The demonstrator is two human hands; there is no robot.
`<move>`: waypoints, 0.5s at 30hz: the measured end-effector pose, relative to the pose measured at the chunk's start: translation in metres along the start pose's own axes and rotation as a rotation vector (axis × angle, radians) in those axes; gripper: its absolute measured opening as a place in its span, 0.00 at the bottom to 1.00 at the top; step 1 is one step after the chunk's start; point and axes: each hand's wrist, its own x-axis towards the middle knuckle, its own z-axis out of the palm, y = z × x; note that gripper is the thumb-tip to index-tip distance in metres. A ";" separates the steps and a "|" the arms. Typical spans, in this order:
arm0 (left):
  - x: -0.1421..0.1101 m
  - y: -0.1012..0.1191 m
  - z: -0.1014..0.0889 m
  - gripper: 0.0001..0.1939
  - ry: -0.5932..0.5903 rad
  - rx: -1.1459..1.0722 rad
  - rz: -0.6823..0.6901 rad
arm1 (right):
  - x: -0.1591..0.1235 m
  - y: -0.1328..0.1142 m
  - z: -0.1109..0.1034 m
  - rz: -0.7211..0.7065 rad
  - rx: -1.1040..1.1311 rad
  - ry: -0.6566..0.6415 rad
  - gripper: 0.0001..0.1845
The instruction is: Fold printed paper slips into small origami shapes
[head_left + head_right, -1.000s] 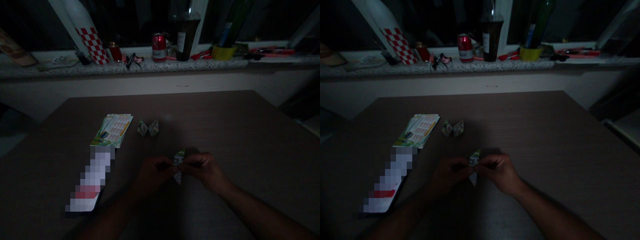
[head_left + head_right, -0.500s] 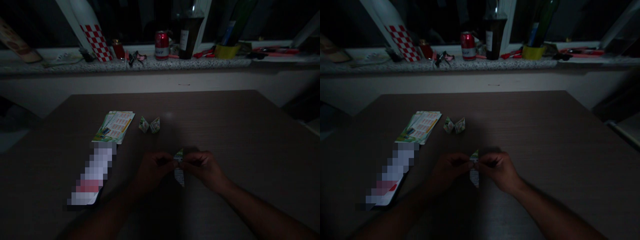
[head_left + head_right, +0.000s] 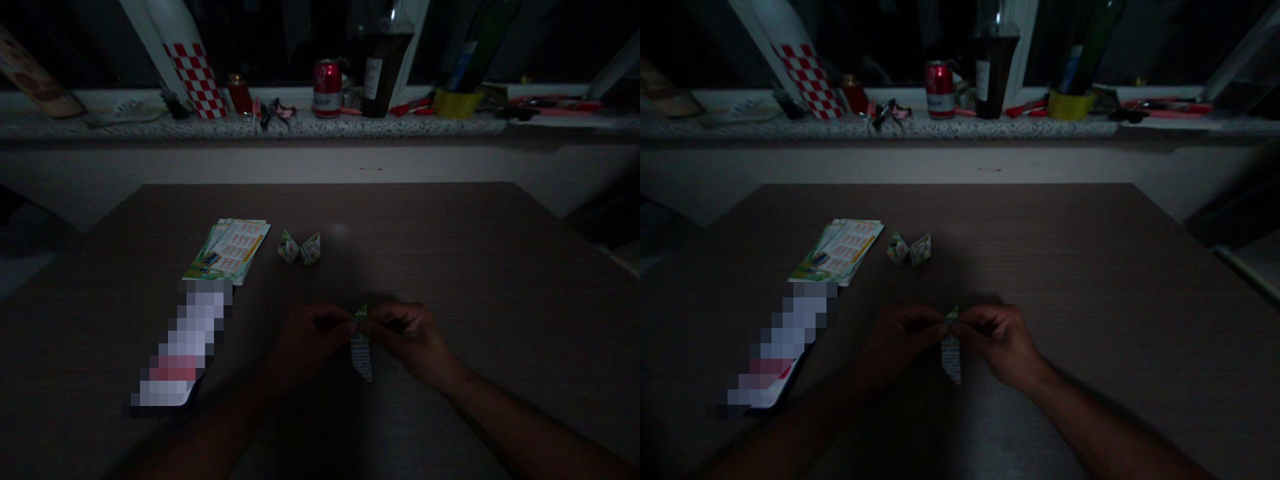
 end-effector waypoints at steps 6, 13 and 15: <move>0.000 -0.001 0.001 0.07 0.010 0.054 0.058 | 0.001 0.000 0.000 -0.007 0.016 0.028 0.09; 0.003 -0.005 0.004 0.07 -0.001 0.060 0.056 | 0.002 0.001 -0.002 -0.035 0.008 0.056 0.05; 0.004 -0.003 0.004 0.06 -0.001 0.054 0.052 | 0.002 0.003 -0.001 -0.022 0.052 0.059 0.04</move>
